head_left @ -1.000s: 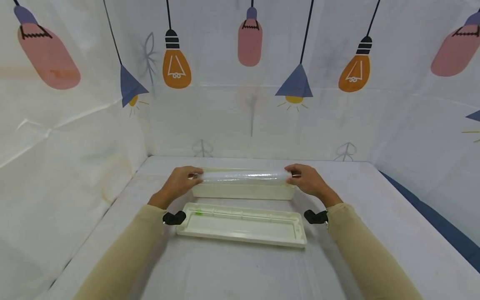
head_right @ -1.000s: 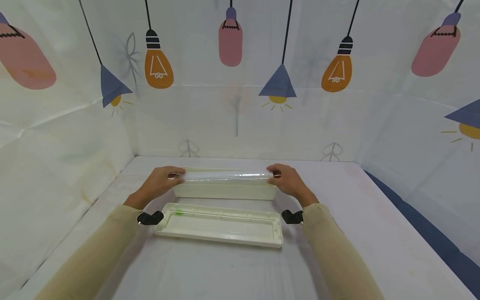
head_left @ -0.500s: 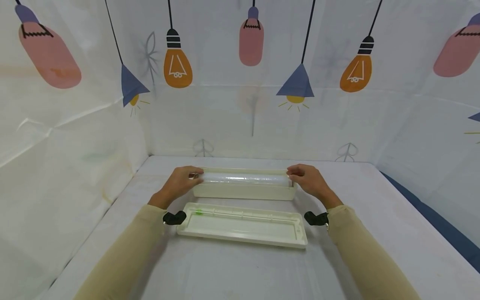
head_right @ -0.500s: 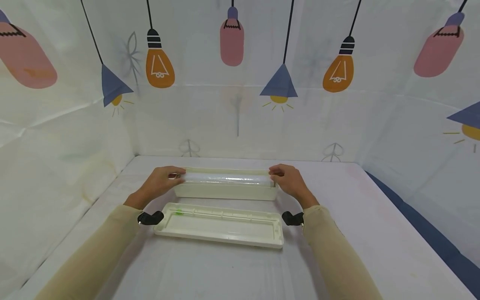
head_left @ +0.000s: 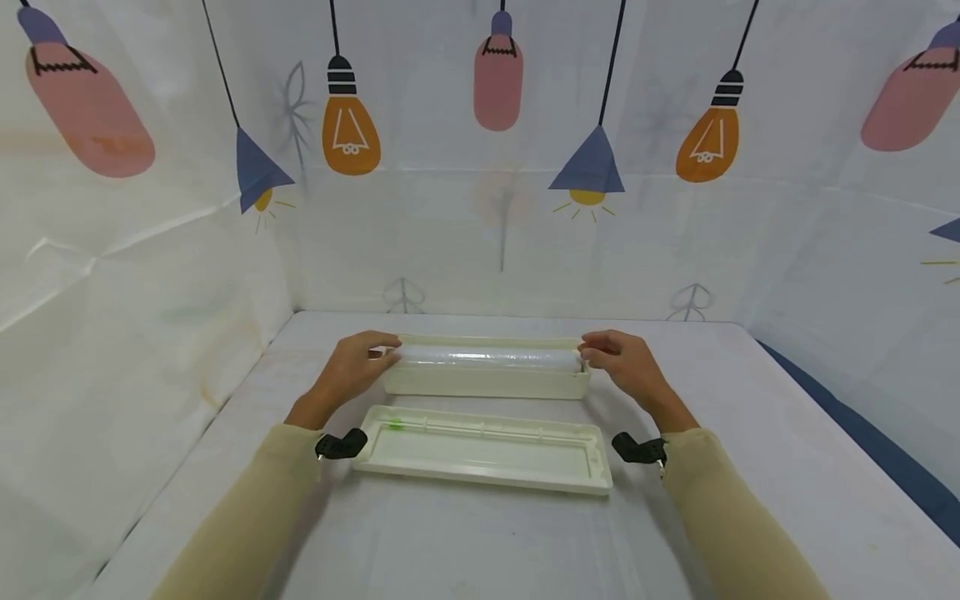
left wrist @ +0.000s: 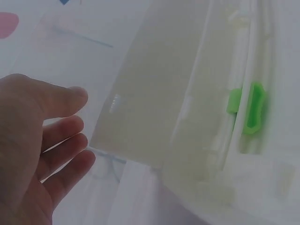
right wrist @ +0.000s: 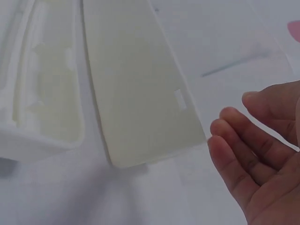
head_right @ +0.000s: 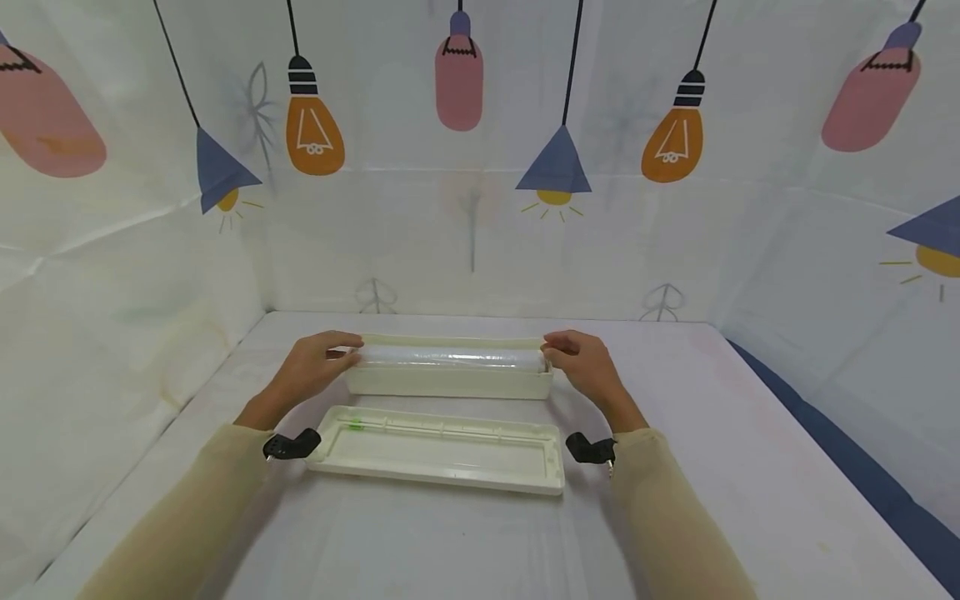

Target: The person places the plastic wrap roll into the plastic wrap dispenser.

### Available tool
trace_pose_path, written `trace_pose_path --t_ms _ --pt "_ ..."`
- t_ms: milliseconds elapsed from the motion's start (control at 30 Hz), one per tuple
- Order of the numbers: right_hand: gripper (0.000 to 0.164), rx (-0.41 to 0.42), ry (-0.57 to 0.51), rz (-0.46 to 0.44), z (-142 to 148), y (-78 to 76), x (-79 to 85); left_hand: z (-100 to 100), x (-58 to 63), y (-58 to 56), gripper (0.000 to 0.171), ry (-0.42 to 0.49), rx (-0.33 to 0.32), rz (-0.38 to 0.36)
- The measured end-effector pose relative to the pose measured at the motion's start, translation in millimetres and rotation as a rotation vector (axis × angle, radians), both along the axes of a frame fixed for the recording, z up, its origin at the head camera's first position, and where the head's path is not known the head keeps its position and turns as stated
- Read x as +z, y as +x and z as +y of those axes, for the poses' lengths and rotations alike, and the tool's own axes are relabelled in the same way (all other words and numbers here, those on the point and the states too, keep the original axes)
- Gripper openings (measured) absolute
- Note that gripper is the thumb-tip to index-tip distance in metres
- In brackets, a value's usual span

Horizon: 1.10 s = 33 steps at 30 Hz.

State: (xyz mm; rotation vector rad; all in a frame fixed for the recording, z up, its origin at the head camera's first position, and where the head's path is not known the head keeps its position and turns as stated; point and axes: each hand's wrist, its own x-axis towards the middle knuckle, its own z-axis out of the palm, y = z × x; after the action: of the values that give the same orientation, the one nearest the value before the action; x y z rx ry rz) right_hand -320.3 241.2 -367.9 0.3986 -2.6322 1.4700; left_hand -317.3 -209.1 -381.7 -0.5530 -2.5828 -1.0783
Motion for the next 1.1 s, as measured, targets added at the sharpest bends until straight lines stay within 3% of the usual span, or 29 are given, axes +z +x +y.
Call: trace_pose_path --t_ms 267,533,833,1100 --pt "0.041 -0.010 -0.054 -0.004 7 17.3 0.5 -6 0.3 19.8 0.024 0.030 0.044 0.046" --pt "0.039 0.028 -0.076 -0.028 14 29.7 -9.1 -11 -8.5 36.2 0.024 0.025 0.082 0.055" --pt "0.042 0.068 -0.023 -0.093 19 44.3 -19.3 -13 -16.7 48.9 0.023 0.037 0.075 0.004" --pt "0.045 0.142 0.010 -0.152 24 51.9 -24.3 -15 -18.1 53.5 0.028 -0.010 0.057 -0.101"
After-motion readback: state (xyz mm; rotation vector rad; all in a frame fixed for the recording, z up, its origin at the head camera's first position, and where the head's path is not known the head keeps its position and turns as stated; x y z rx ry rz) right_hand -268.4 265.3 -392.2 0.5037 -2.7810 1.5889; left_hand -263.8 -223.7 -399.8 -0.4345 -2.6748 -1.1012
